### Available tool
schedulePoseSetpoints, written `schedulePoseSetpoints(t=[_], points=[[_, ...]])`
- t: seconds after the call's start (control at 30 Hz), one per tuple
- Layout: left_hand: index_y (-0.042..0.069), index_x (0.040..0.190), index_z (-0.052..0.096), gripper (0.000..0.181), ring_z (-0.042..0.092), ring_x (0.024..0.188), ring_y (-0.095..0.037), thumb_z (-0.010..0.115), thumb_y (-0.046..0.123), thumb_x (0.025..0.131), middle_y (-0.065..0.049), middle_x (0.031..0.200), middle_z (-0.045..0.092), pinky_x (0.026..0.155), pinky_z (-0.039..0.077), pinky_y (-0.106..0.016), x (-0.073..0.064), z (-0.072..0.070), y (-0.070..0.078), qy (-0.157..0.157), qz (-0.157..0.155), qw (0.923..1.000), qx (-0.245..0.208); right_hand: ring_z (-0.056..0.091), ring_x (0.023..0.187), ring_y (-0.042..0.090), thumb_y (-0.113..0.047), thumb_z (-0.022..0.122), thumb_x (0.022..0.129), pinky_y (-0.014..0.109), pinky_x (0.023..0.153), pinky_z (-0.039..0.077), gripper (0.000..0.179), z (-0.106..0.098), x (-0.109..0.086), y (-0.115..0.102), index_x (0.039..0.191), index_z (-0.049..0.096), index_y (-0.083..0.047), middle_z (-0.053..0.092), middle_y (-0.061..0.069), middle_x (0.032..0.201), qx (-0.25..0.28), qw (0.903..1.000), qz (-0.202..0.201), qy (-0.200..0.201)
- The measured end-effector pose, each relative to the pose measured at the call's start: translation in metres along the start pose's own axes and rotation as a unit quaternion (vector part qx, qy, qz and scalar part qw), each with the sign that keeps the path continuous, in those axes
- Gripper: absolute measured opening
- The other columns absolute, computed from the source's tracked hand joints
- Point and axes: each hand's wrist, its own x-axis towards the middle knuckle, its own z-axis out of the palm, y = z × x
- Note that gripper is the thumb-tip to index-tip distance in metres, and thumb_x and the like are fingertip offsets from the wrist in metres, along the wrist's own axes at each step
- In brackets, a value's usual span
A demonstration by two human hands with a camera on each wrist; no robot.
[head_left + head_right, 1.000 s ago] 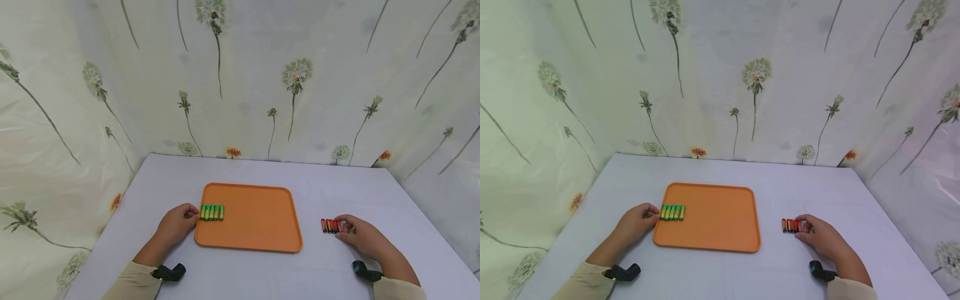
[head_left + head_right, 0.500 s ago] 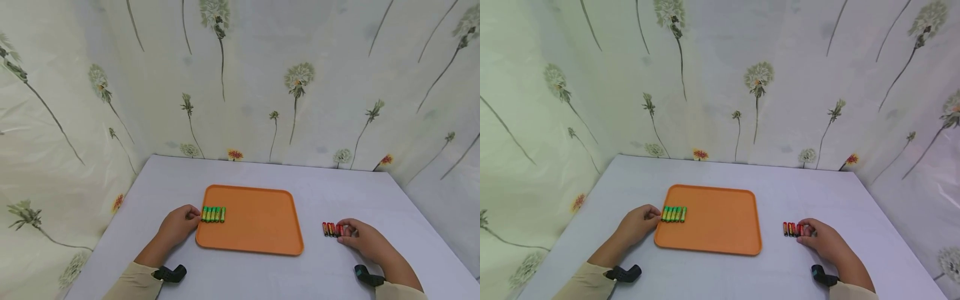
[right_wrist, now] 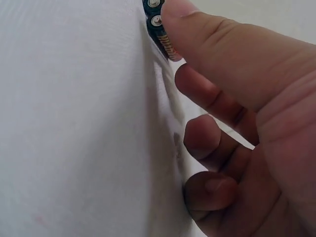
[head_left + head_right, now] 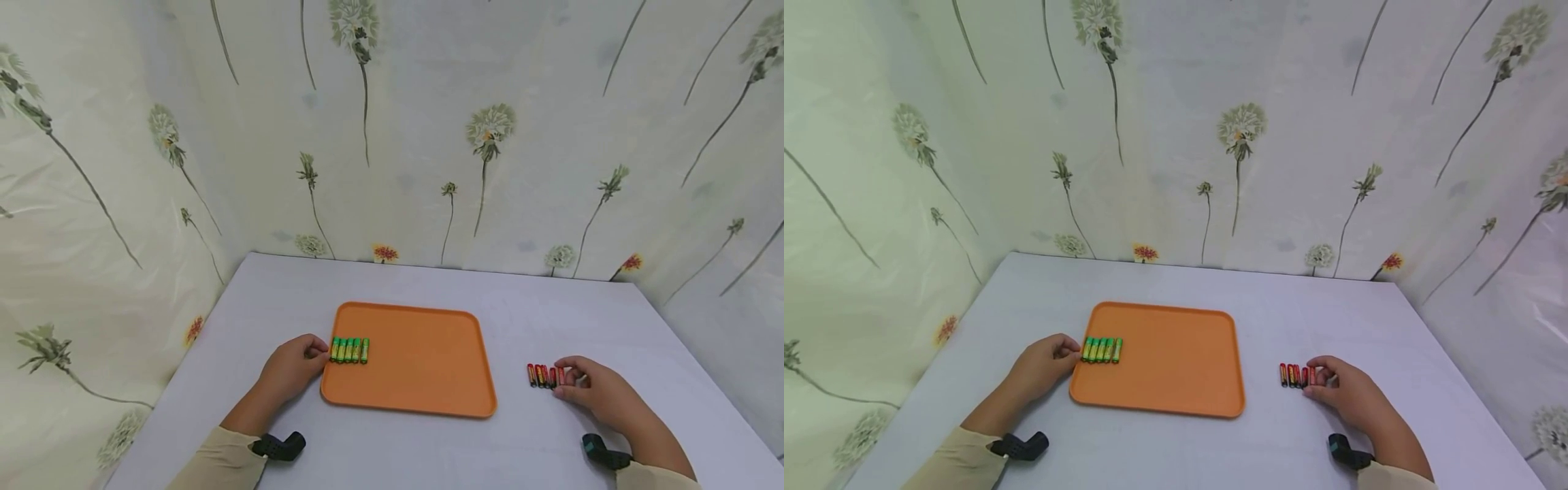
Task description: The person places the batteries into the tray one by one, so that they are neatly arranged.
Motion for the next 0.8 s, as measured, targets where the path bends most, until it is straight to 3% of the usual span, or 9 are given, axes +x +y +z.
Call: schedulePoseSetpoints(t=[0.27,0.5,0.8], points=[[0.021,0.102,0.071,0.010,0.058,0.083,-0.013,0.073,0.029,0.098,0.007,0.090,0.067,0.077,0.047,-0.035,-0.001,0.000,0.000,0.000,-0.003,1.0000,-0.002,0.057,0.089,0.018,-0.043,0.080,0.092,0.028,0.066,0.047,0.065,-0.005,-0.001,-0.013,0.142,0.056,-0.008,0.066,0.002,0.107,0.025,0.9994,-0.003,0.025],[0.022,0.103,0.071,0.009,0.059,0.083,-0.012,0.073,0.030,0.098,0.008,0.090,0.067,0.078,0.048,-0.036,0.000,0.000,0.001,-0.001,-0.004,1.0000,-0.001,0.058,0.091,0.017,-0.050,0.078,0.092,0.030,0.069,0.047,0.069,-0.008,0.000,-0.029,0.143,0.056,-0.011,0.066,0.002,0.110,0.038,0.9983,-0.022,0.038],[0.021,0.101,0.072,0.009,0.060,0.084,-0.011,0.074,0.029,0.097,0.008,0.090,0.068,0.078,0.049,-0.037,0.002,0.002,-0.001,0.010,0.012,0.9999,0.003,0.061,0.088,0.019,-0.033,0.078,0.096,0.032,0.068,0.048,0.059,-0.014,0.013,-0.057,0.144,0.055,-0.009,0.066,0.003,0.107,0.049,0.9972,-0.047,0.029]])
